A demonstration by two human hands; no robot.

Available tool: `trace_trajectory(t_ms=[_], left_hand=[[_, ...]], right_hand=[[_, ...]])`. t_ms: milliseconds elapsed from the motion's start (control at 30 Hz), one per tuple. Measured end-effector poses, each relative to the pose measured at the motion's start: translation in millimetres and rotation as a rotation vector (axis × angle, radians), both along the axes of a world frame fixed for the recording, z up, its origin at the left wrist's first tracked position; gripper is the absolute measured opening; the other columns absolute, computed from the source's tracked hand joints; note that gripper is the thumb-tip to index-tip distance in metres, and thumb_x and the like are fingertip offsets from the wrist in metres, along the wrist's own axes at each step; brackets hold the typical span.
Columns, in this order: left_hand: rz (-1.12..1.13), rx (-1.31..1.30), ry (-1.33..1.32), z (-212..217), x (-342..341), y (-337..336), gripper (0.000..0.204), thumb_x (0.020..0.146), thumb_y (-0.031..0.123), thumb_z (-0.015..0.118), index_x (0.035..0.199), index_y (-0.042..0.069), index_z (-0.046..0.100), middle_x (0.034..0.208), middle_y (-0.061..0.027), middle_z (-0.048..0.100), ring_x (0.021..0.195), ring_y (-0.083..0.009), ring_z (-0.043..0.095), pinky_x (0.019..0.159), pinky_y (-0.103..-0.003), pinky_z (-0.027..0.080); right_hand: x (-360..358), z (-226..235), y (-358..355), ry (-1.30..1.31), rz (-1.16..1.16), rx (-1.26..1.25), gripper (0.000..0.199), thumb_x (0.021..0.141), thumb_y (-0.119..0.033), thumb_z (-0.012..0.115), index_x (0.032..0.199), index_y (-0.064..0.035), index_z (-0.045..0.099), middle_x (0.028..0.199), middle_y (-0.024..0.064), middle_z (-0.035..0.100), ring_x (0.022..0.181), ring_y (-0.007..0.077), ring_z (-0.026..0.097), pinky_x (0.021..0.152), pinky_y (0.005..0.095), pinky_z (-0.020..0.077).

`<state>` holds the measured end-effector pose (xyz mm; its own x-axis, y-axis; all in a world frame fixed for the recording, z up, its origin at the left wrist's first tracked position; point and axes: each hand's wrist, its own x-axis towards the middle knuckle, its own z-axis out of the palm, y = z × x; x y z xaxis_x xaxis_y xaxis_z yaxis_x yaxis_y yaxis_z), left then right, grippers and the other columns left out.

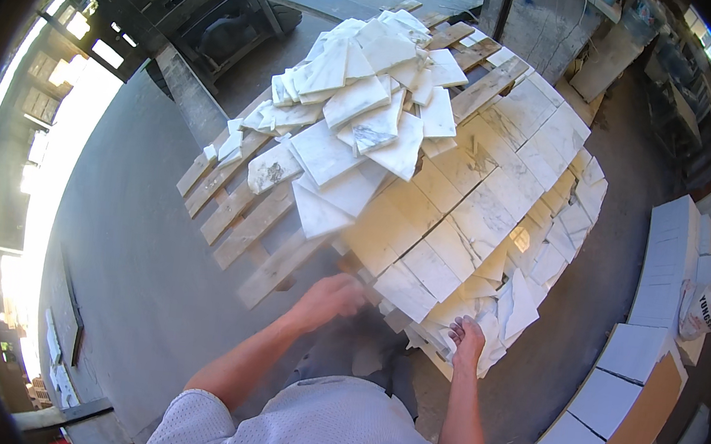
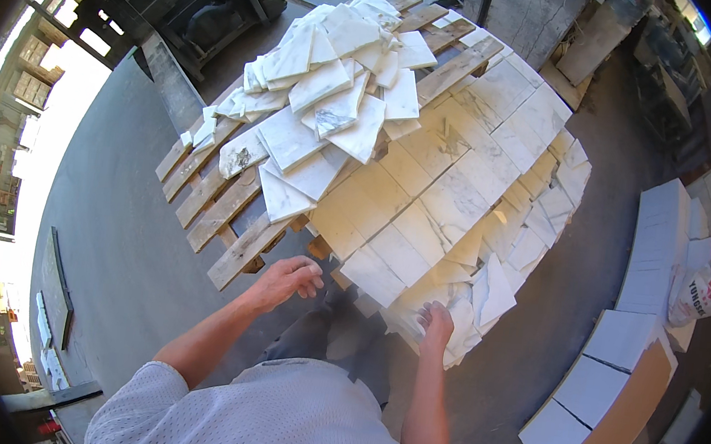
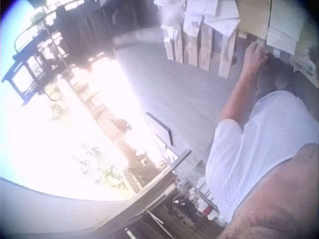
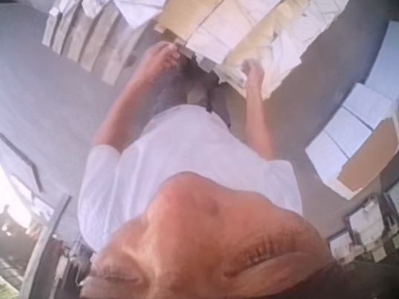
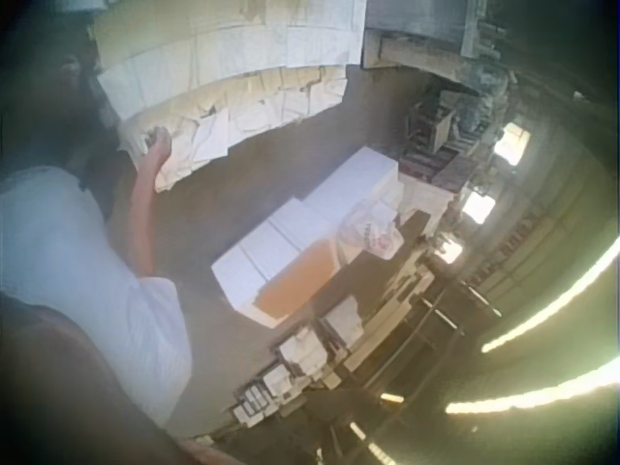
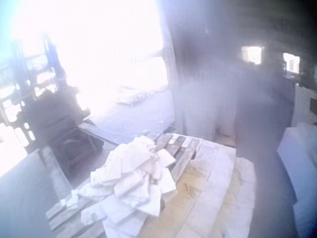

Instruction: The person repeatedly picks up white rectangular tiles from a wooden pallet and places them onto a growing stack. The person moves between pallets and continues stacking tiles by hand throughout the clip.

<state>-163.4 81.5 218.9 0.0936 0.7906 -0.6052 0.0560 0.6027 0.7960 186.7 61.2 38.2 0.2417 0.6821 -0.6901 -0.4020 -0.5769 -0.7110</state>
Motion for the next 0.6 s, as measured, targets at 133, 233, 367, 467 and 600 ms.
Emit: trace_trajectory(t_ms=[133,233,367,467,600], left_hand=[[0.197,0.158,0.087,17.0,-67.3,48.1,0.029,0.098,0.027,0.053,0.105,0.000,0.061,0.092,-0.0082,0.066,0.075,-0.0137,0.062,0.067,-0.027,0.050],[0.365,0.258,0.153,13.0,-116.0,88.1,0.031,0.095,0.028,0.055,0.105,-0.001,0.062,0.089,-0.0079,0.066,0.074,-0.0134,0.062,0.065,-0.027,0.050],[0.393,0.391,0.545,1.0,-169.1,162.1,0.041,0.089,0.032,0.057,0.104,-0.005,0.066,0.098,-0.0177,0.069,0.083,-0.0235,0.066,0.076,-0.035,0.050],[0.370,0.599,0.834,-7.0,-191.7,214.3,0.046,0.088,0.035,0.059,0.107,-0.006,0.065,0.108,-0.0248,0.065,0.104,-0.0354,0.061,0.093,-0.041,0.046],[0.371,0.711,1.041,-11.4,-208.0,281.9,0.055,0.087,0.041,0.060,0.115,-0.007,0.062,0.125,-0.0276,0.056,0.117,-0.0367,0.053,0.100,-0.042,0.042]], right_hand=[[-31.1,31.0,18.5,0.014,0.054,0.072,0.030,0.094,-0.017,0.058,0.118,0.0012,0.057,0.097,0.0114,0.067,0.078,0.0190,0.066,0.066,0.0303,0.0544],[-57.6,59.8,39.9,-0.005,0.141,0.187,0.031,0.095,-0.017,0.058,0.119,0.0021,0.056,0.097,0.0120,0.067,0.080,0.0195,0.066,0.067,0.0306,0.0545],[-90.2,108.0,75.7,-0.008,0.213,0.257,0.034,0.095,-0.018,0.058,0.120,0.0043,0.055,0.098,0.0136,0.067,0.081,0.0202,0.067,0.069,0.0308,0.0550],[-115.4,148.2,115.5,-0.011,0.230,0.388,0.036,0.094,-0.018,0.059,0.121,0.0057,0.054,0.100,0.0145,0.066,0.083,0.0201,0.066,0.071,0.0301,0.0548],[-152.2,195.2,194.0,-0.035,0.340,0.611,0.038,0.092,-0.018,0.061,0.120,0.0067,0.054,0.099,0.0145,0.067,0.084,0.0189,0.066,0.072,0.0292,0.0540]])
